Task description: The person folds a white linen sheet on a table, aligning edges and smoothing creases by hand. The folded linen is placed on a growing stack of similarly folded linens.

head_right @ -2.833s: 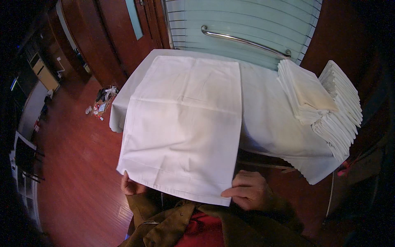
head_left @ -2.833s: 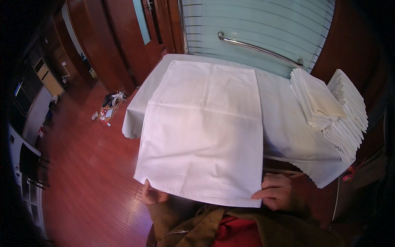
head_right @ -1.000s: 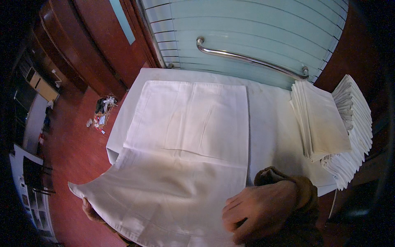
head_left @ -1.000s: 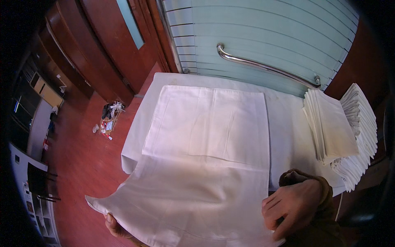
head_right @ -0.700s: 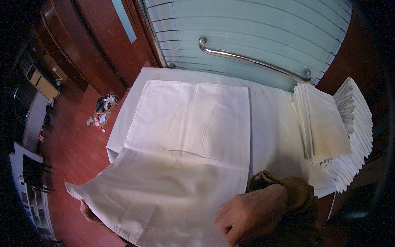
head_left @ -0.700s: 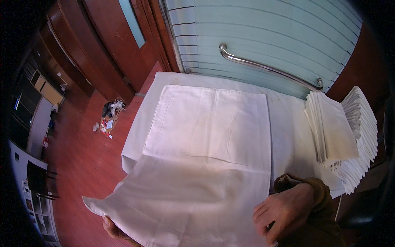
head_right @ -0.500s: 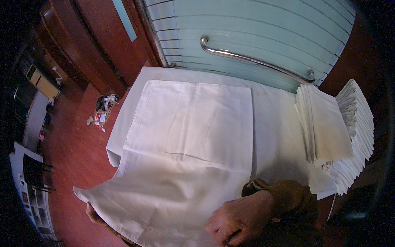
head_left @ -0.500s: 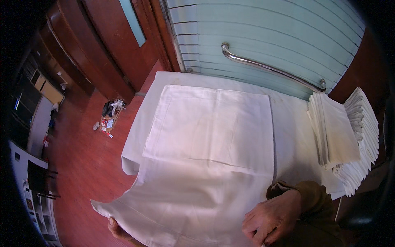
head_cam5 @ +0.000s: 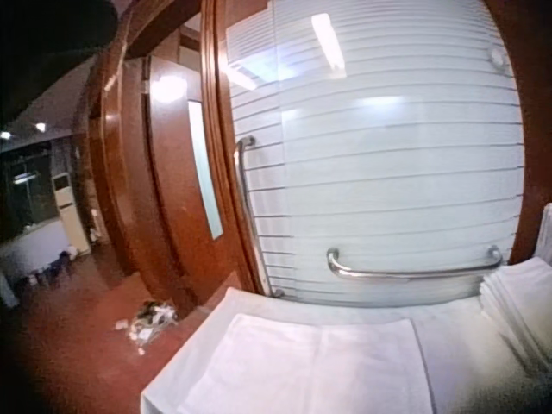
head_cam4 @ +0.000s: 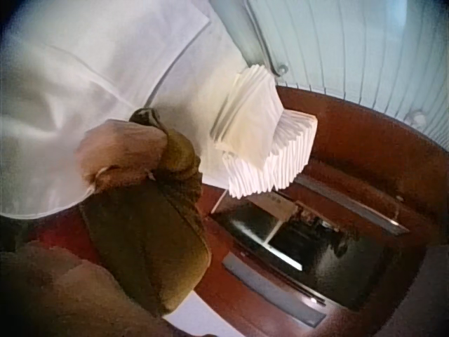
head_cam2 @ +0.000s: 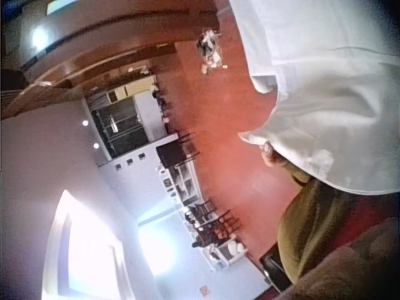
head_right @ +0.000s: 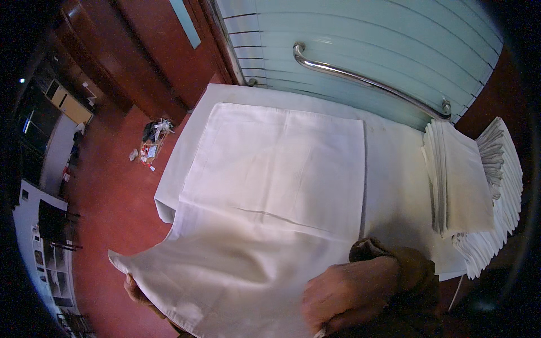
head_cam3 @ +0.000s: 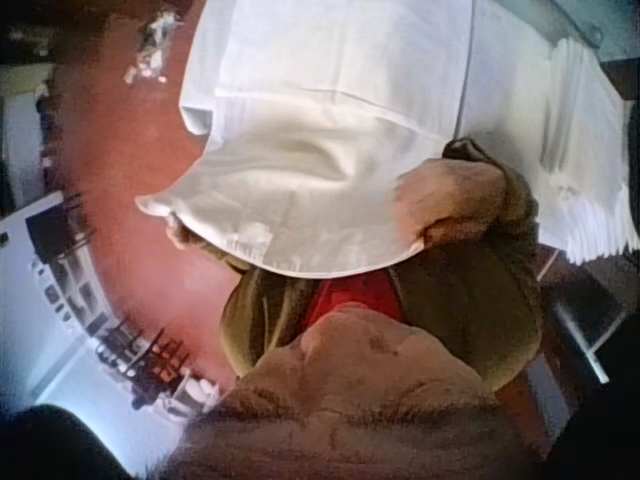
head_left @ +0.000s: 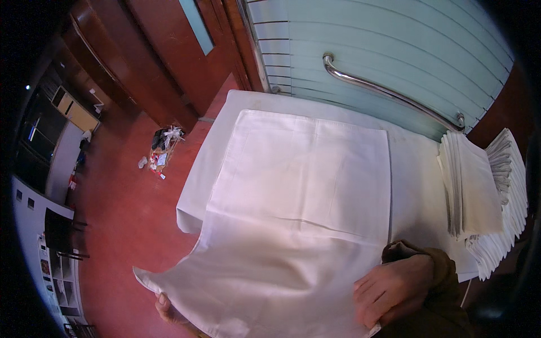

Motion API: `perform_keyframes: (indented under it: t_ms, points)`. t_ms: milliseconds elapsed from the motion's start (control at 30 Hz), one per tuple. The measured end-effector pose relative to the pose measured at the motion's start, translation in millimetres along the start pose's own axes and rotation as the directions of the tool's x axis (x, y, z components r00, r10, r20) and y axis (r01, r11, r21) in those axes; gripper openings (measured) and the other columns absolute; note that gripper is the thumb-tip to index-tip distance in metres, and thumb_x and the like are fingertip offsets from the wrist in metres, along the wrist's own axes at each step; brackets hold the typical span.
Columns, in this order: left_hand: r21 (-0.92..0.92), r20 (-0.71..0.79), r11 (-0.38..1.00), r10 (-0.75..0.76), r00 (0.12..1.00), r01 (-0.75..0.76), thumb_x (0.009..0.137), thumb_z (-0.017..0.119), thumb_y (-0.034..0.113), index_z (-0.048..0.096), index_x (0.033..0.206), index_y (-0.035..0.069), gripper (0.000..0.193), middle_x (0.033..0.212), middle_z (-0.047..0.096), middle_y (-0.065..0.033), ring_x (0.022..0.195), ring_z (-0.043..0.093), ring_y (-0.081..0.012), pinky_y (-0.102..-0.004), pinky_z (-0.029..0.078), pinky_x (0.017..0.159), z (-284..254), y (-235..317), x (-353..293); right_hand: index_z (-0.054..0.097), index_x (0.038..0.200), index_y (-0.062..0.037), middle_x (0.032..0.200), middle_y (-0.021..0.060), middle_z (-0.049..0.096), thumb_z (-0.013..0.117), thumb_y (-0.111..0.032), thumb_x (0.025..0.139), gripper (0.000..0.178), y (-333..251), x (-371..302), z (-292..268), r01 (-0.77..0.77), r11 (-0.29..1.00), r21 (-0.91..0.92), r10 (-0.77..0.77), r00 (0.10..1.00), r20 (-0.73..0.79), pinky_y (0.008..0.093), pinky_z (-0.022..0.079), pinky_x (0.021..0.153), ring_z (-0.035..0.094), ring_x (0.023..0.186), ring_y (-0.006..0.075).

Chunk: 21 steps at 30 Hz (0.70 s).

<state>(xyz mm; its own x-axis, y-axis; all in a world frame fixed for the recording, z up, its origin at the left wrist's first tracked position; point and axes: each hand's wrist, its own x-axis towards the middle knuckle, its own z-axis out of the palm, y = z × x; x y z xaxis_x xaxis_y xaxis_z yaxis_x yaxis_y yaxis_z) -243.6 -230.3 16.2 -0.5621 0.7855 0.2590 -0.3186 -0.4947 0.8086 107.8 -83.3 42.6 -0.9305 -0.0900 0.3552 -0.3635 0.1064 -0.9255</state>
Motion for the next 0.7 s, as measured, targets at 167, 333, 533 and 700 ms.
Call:
perform_keyframes:
  t_ms: [167, 333, 533, 700]
  points:
    - [-0.021, 0.048, 1.000, 0.017, 0.999, -0.016, 0.098, 0.056, 0.025, 0.063, 0.118, 0.001, 0.032, 0.111, 0.069, -0.0146, 0.104, 0.067, -0.0233, -0.0394, 0.055, 0.090, 8, 3, 12, 0.063, 0.100, 0.0006, 0.101, 0.0140, 0.064, 0.057, -0.016, 0.101, 0.017, -9, -10, -11, 0.075, 0.994, -0.081, -0.079, 0.995, -0.058, 0.0437, 0.050, 0.080, 0.062, 0.088, 0.0341]
    - [-0.078, 0.140, 0.997, 0.029, 0.990, -0.019, 0.098, 0.057, 0.024, 0.064, 0.117, 0.001, 0.030, 0.110, 0.070, -0.0139, 0.103, 0.068, -0.0224, -0.0387, 0.056, 0.089, 29, 1, 41, 0.066, 0.093, 0.0010, 0.099, 0.0164, 0.071, 0.067, -0.015, 0.097, 0.016, -37, -31, -25, 0.127, 0.982, -0.139, -0.158, 0.957, -0.243, 0.0421, 0.054, 0.070, 0.067, 0.076, 0.0309]
    - [-0.156, 0.245, 0.987, 0.011, 0.969, 0.028, 0.098, 0.057, 0.023, 0.064, 0.116, 0.002, 0.028, 0.108, 0.070, -0.0131, 0.102, 0.068, -0.0214, -0.0379, 0.057, 0.088, 72, -13, 84, 0.063, 0.089, 0.0000, 0.086, 0.0179, 0.071, 0.068, -0.010, 0.091, 0.012, -52, -58, -37, 0.132, 0.951, -0.278, -0.275, 0.771, -0.574, 0.0388, 0.053, 0.067, 0.067, 0.073, 0.0250]
    - [-0.222, 0.289, 0.972, -0.014, 0.957, 0.081, 0.098, 0.058, 0.022, 0.065, 0.115, 0.003, 0.026, 0.106, 0.071, -0.0125, 0.101, 0.068, -0.0206, -0.0372, 0.057, 0.086, 108, -38, 124, 0.058, 0.092, -0.0025, 0.086, 0.0116, 0.065, 0.063, -0.011, 0.089, 0.010, -39, -71, -48, 0.081, 0.957, -0.277, -0.285, 0.415, -0.864, 0.0331, 0.048, 0.069, 0.061, 0.075, 0.0187]
